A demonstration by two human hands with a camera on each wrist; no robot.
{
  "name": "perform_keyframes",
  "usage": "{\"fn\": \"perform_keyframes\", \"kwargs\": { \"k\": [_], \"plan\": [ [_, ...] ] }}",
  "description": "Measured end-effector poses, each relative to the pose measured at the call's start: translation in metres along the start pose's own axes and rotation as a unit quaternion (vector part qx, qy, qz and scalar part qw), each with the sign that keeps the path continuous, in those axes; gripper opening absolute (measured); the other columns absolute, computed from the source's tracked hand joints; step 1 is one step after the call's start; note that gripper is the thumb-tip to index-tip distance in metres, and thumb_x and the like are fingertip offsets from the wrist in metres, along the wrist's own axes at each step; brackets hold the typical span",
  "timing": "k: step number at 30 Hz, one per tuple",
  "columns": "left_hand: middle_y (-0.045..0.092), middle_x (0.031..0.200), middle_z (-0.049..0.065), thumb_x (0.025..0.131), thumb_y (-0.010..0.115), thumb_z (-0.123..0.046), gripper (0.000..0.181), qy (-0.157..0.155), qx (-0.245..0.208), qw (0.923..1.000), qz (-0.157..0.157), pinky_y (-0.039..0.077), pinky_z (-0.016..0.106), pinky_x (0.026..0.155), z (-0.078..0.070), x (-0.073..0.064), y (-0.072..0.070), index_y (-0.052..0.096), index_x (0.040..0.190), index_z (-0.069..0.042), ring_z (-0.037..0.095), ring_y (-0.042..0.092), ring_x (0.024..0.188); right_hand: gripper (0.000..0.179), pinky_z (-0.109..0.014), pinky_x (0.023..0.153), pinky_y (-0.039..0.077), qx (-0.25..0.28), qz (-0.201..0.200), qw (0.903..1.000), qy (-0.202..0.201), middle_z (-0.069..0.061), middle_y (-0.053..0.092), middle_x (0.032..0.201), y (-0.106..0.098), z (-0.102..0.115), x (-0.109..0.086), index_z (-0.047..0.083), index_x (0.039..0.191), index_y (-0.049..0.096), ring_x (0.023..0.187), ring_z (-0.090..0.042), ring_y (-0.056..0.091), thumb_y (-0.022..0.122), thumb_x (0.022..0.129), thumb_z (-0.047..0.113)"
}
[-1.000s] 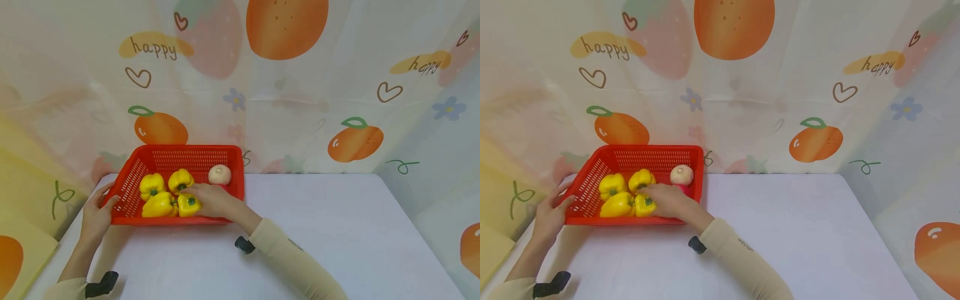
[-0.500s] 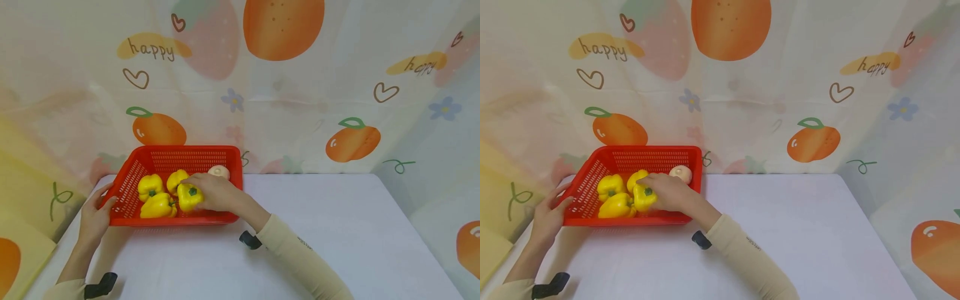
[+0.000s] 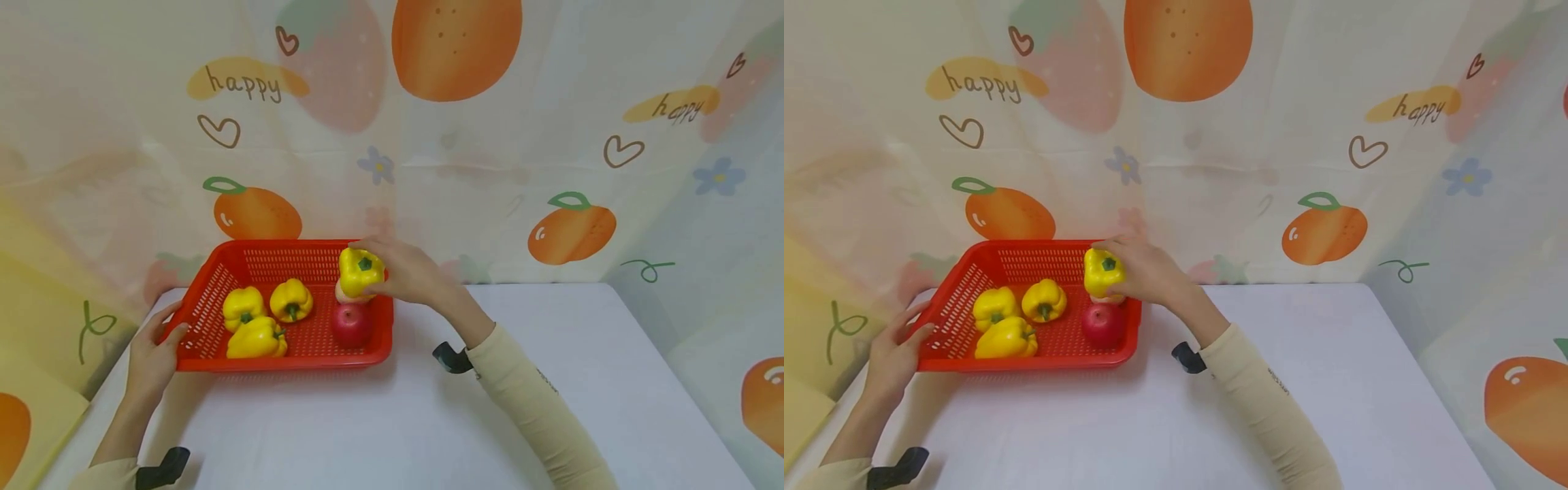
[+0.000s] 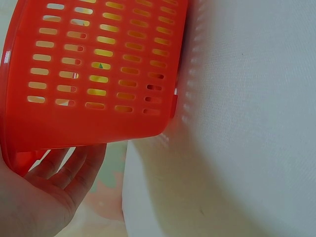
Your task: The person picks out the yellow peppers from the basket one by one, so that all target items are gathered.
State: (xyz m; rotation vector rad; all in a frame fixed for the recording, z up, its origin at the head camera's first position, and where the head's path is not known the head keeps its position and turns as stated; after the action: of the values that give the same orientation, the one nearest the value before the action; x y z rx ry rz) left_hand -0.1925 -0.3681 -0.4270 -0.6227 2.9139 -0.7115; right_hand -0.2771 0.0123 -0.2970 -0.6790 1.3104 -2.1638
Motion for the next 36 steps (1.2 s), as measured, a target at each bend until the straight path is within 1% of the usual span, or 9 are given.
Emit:
{"fn": "perform_keyframes", "kwargs": {
  "k": [4, 8, 10, 13, 19, 22, 27, 32, 36],
  "plan": [
    [0.049, 0.126, 0.017, 0.103, 0.047, -0.026, 0.049, -0.001, -0.004, 1.0000, 0.001, 0.050, 0.011, 0.067, 0.001, 0.000, 0.000, 0.039, 0.152, -0.020, -0.004, 0.052, 0.083, 0.069, -0.042, 0.106, 0.041, 0.019, -0.029, 0.9993, 0.013, -0.002, 0.053, 0.140, -0.015, -0.024, -0.010, 0.016, 0.142, 0.050, 0.128, -0.021, 0.048, 0.081, 0.081, 0.024],
    [0.047, 0.130, 0.021, 0.104, 0.046, -0.027, 0.050, -0.006, -0.004, 1.0000, 0.002, 0.051, 0.011, 0.067, 0.001, 0.000, 0.001, 0.037, 0.152, -0.020, -0.004, 0.052, 0.082, 0.070, -0.044, 0.107, 0.041, 0.034, -0.035, 0.9984, 0.030, -0.007, 0.052, 0.141, -0.023, -0.049, -0.018, 0.010, 0.142, 0.050, 0.128, -0.025, 0.048, 0.082, 0.081, 0.023],
    [0.045, 0.133, 0.023, 0.104, 0.046, -0.027, 0.050, -0.008, -0.004, 1.0000, 0.003, 0.051, 0.011, 0.067, 0.002, 0.000, 0.001, 0.037, 0.153, -0.019, -0.004, 0.052, 0.083, 0.069, -0.045, 0.105, 0.042, 0.047, -0.031, 0.9975, 0.042, -0.009, 0.052, 0.140, -0.023, -0.062, -0.021, 0.008, 0.141, 0.050, 0.126, -0.027, 0.048, 0.081, 0.081, 0.021],
    [0.043, 0.137, 0.025, 0.104, 0.045, -0.028, 0.051, -0.010, -0.004, 0.9999, 0.003, 0.050, 0.010, 0.067, 0.002, 0.000, 0.001, 0.036, 0.153, -0.019, -0.004, 0.052, 0.083, 0.067, -0.046, 0.106, 0.041, 0.058, -0.024, 0.9963, 0.059, -0.012, 0.052, 0.140, -0.020, -0.081, -0.024, 0.004, 0.140, 0.050, 0.126, -0.030, 0.048, 0.081, 0.081, 0.017],
    [0.041, 0.139, 0.025, 0.104, 0.044, -0.028, 0.051, -0.014, -0.007, 0.9999, 0.005, 0.050, 0.011, 0.068, 0.001, -0.001, 0.002, 0.034, 0.154, -0.019, -0.004, 0.052, 0.084, 0.068, -0.049, 0.108, 0.038, 0.051, 0.000, 0.9941, 0.095, -0.016, 0.050, 0.142, -0.008, -0.110, -0.030, 0.002, 0.141, 0.049, 0.127, -0.033, 0.047, 0.080, 0.081, 0.012],
    [0.041, 0.139, 0.025, 0.104, 0.043, -0.029, 0.051, -0.020, -0.008, 0.9998, 0.006, 0.050, 0.011, 0.067, 0.001, -0.002, 0.002, 0.034, 0.154, -0.020, -0.003, 0.052, 0.084, 0.069, -0.050, 0.108, 0.038, 0.045, 0.017, 0.9929, 0.109, -0.015, 0.048, 0.144, 0.000, -0.120, -0.031, 0.004, 0.142, 0.048, 0.127, -0.033, 0.046, 0.079, 0.081, 0.011],
    [0.044, 0.132, 0.021, 0.104, 0.045, -0.029, 0.051, -0.022, -0.014, 0.9997, 0.003, 0.051, 0.012, 0.066, 0.000, -0.004, 0.002, 0.035, 0.153, -0.019, -0.003, 0.053, 0.082, 0.069, -0.049, 0.110, 0.035, 0.032, 0.030, 0.9934, 0.106, -0.017, 0.049, 0.143, 0.015, -0.132, -0.032, 0.000, 0.141, 0.048, 0.129, -0.035, 0.045, 0.080, 0.080, 0.008],
    [0.046, 0.127, 0.017, 0.104, 0.046, -0.029, 0.050, -0.018, -0.018, 0.9997, -0.001, 0.052, 0.013, 0.066, -0.001, -0.004, 0.001, 0.037, 0.153, -0.020, -0.003, 0.054, 0.081, 0.071, -0.048, 0.111, 0.034, 0.035, 0.052, 0.9921, 0.109, -0.018, 0.048, 0.144, 0.029, -0.139, -0.033, -0.001, 0.142, 0.046, 0.131, -0.035, 0.044, 0.079, 0.080, 0.006],
    [0.046, 0.127, 0.017, 0.104, 0.046, -0.028, 0.050, -0.016, -0.022, 0.9996, 0.000, 0.052, 0.013, 0.066, -0.001, -0.003, 0.001, 0.037, 0.152, -0.020, -0.002, 0.054, 0.081, 0.072, -0.048, 0.112, 0.032, 0.041, 0.060, 0.9904, 0.117, -0.018, 0.046, 0.146, 0.034, -0.142, -0.032, 0.000, 0.144, 0.044, 0.134, -0.035, 0.042, 0.079, 0.081, 0.005]
  ]
}}
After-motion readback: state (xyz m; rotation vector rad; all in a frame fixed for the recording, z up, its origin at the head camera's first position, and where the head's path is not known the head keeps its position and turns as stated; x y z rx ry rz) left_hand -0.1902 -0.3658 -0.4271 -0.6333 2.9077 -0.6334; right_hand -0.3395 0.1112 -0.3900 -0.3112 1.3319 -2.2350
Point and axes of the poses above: each hand's wrist, its own x-axis towards the middle knuckle, its own y-axis out of the palm, z = x × y, the point moved 6 cm from there along x, towards the middle knuckle
